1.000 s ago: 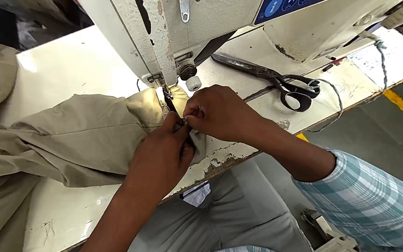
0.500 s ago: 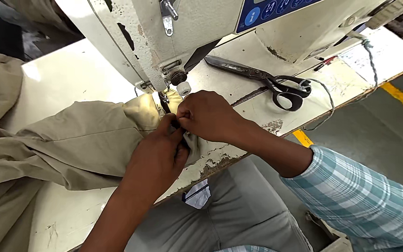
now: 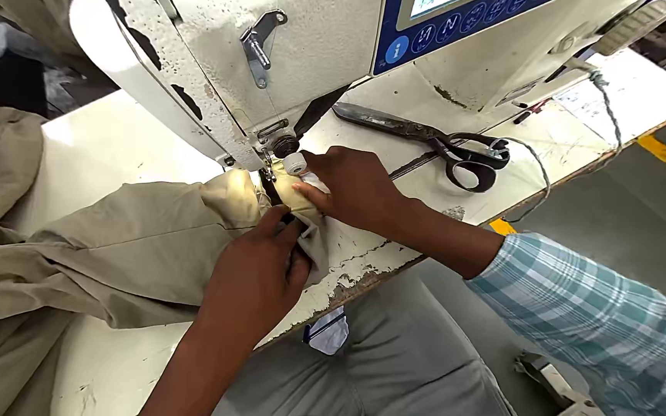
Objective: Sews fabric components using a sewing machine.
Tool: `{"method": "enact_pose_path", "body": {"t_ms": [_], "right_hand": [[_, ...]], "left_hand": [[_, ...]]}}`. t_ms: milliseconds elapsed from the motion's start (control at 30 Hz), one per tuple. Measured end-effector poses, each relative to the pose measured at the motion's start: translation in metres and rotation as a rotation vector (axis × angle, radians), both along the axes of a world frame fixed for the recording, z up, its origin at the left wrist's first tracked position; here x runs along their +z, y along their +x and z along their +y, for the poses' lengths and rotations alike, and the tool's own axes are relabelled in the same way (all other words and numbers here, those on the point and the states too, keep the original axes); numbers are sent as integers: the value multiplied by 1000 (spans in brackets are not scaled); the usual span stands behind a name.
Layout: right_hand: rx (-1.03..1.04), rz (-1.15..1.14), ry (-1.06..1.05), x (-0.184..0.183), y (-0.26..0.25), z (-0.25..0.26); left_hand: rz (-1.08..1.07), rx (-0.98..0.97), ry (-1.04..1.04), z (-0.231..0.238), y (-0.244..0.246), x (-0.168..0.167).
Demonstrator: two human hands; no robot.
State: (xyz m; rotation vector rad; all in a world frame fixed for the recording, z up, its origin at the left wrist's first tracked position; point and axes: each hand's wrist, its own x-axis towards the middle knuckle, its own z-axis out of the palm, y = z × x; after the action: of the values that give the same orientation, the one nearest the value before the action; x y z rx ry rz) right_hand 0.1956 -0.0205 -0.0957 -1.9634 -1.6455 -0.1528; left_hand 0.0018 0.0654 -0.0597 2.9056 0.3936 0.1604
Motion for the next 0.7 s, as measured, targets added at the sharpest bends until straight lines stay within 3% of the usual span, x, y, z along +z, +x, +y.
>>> {"method": "enact_pose_path", "body": {"t_ms": [267,533,700], "right_hand": [[33,-164,-247,10,-16,0],[10,-201,-238,13,-17,9],[0,-184,-127,10,-11,21]], "left_hand": [[-53,-11,5,3,0,-3],[-88,-48,-10,20,2,-9],[-106,-71,0,36,9,-9]]}}
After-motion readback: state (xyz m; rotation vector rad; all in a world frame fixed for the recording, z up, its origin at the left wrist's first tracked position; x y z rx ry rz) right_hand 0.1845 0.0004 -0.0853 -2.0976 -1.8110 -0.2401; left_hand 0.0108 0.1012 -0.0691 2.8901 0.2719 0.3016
